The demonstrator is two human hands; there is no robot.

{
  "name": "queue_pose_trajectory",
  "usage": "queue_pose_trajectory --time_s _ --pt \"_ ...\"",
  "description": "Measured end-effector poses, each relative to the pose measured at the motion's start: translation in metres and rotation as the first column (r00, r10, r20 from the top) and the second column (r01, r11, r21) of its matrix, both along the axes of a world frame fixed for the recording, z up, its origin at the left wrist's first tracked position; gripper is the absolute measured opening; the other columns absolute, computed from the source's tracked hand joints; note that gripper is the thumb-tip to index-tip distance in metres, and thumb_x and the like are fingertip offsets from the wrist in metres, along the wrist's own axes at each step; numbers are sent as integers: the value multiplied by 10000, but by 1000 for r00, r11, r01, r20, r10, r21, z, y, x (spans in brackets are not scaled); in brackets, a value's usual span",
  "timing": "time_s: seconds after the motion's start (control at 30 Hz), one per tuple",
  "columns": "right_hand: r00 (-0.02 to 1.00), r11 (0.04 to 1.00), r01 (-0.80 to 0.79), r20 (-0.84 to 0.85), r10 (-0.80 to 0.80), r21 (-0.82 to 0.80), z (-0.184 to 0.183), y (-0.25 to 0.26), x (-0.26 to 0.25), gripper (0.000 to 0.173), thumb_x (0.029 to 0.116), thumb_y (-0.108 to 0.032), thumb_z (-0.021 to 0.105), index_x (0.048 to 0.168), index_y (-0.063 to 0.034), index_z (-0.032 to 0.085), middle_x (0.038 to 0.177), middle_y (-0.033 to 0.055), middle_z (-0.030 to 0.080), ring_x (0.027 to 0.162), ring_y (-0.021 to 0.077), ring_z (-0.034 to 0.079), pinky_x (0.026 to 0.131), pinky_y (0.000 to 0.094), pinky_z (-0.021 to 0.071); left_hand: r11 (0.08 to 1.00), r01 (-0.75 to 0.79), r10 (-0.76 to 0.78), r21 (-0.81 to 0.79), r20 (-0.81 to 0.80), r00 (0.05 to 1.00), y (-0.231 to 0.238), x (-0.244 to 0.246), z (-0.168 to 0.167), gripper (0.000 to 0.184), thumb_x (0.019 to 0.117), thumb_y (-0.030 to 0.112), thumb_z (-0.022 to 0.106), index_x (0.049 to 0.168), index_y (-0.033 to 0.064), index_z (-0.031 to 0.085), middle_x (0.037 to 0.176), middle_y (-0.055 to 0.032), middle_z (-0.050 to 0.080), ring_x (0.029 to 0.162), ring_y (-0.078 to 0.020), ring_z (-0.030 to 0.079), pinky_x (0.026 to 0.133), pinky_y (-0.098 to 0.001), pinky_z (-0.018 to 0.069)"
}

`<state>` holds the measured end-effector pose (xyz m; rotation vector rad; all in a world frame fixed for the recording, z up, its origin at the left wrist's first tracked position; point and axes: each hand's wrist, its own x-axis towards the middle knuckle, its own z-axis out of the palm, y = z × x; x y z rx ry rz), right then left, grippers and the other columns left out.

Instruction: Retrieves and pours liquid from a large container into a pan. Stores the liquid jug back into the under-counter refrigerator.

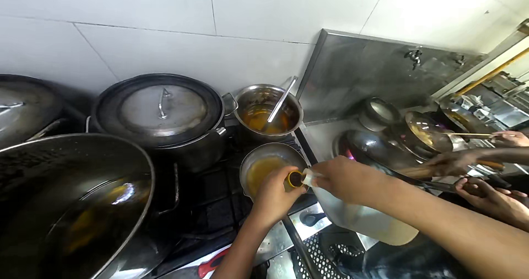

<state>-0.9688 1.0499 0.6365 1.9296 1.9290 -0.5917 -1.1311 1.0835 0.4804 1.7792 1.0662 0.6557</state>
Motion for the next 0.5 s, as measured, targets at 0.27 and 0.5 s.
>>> queue_pose_trajectory --time_s 0.27,0.5 --pt "977 974 125 -197 -88 186 -12 -29 28 282 1037 -392 603 1258 -243 694 906 -32 714 761 90 669 735 350 587 997 11 0 80 -140 990 24 -6 -8 505 854 333 840 1311 204 670 1231 -22 697 1165 -185 656 1020 -470 544" --pt "916 951 283 -331 -228 127 -31 -69 47 331 1051 -398 573 1312 -219 671 950 29 713 791 149 675 767 393 581 933 238 -18 271 -623 782 55 -1 -27 403 841 149 802 1235 128 716 1258 -98 687 1251 -345 583 1031 -562 490"
